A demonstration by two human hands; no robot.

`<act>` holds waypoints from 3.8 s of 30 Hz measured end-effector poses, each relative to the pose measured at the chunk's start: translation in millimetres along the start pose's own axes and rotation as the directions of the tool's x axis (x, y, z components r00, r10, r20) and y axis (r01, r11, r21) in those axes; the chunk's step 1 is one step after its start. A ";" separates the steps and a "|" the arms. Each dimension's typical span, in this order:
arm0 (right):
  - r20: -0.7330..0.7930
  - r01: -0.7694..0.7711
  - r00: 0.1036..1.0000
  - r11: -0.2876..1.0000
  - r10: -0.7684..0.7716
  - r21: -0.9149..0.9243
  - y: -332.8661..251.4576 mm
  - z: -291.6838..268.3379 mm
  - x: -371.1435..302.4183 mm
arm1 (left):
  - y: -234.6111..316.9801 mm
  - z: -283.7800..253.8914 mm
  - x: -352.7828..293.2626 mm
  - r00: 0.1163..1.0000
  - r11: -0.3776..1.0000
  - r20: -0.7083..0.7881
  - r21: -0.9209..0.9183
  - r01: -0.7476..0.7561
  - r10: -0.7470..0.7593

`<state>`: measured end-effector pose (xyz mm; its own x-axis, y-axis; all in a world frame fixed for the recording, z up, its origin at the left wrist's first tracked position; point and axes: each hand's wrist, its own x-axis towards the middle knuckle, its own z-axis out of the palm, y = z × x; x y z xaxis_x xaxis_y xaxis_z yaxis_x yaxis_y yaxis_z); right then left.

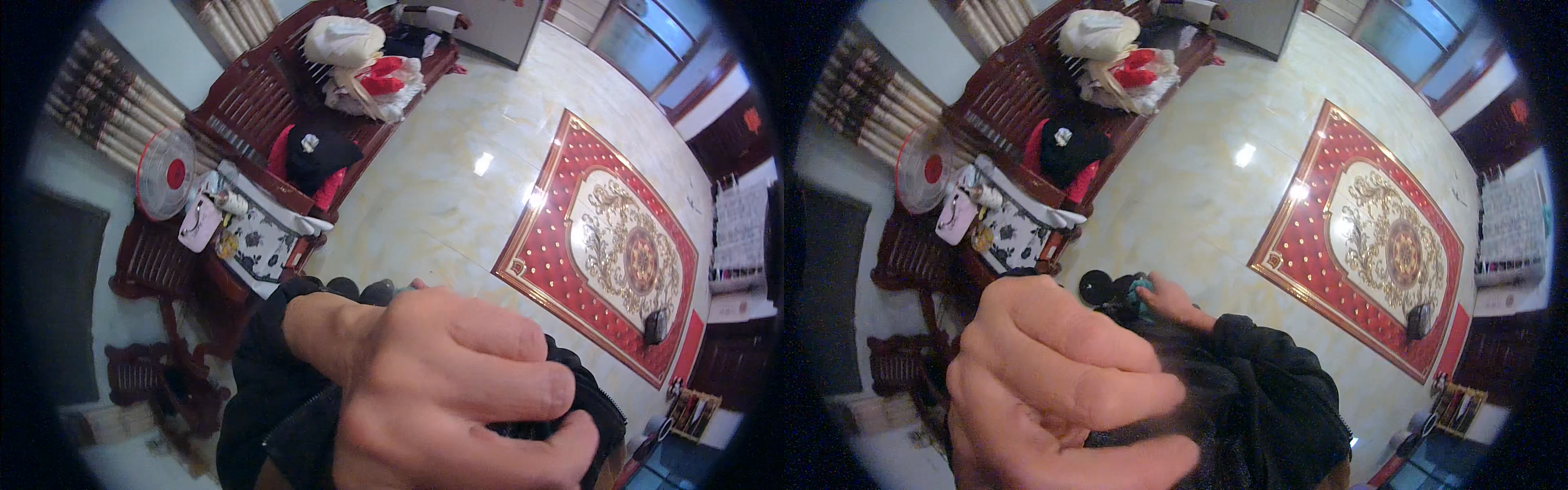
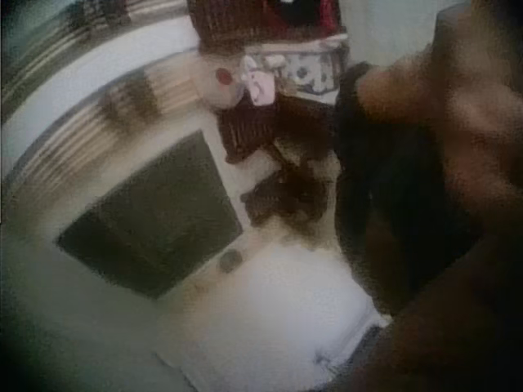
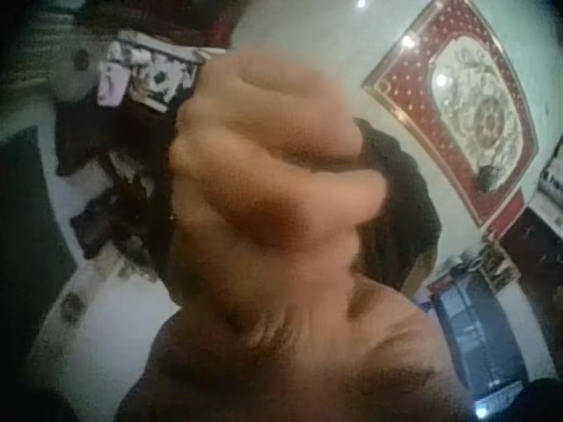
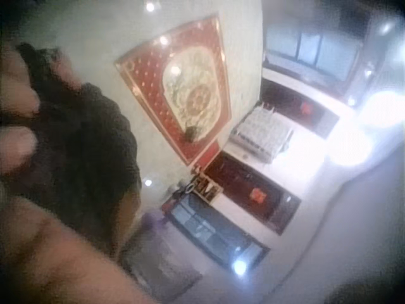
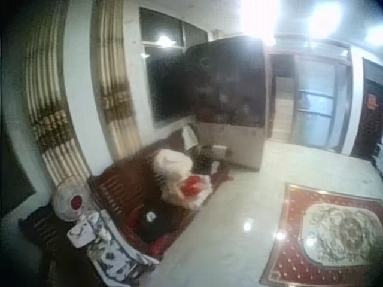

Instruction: The person wipes a wooden chair and a table fan with a cloth, moving items like a bag and a bowl to access surfaces. They then wipe the wooden sofa, moving clothes and a pillow to clean underneath.

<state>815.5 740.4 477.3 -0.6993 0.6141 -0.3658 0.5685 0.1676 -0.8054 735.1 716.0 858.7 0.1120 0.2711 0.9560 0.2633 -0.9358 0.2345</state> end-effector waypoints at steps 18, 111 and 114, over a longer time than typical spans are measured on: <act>-0.089 0.046 0.995 0.994 -0.036 0.104 -75.8 -88.0 87.0 | -139.0 -117.5 -385.4 -0.027 -0.030 -0.016 0.274 0.961 -1.000; 0.126 -0.117 0.986 0.989 0.105 0.089 -29.5 143.7 852.1 | -515.9 -608.6 -690.9 0.105 -0.814 -0.899 0.431 0.390 -0.425; 0.132 -0.321 0.947 0.848 0.293 0.422 -30.9 133.3 832.0 | -519.4 -604.9 -680.2 0.146 -0.806 -0.862 0.506 0.307 -0.486</act>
<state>158.3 1143.4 135.7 -0.5527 0.5293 -0.6438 0.5239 -0.3801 -0.7623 -57.5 881.2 193.3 -0.9374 0.3000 0.1772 0.3074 0.9514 0.0156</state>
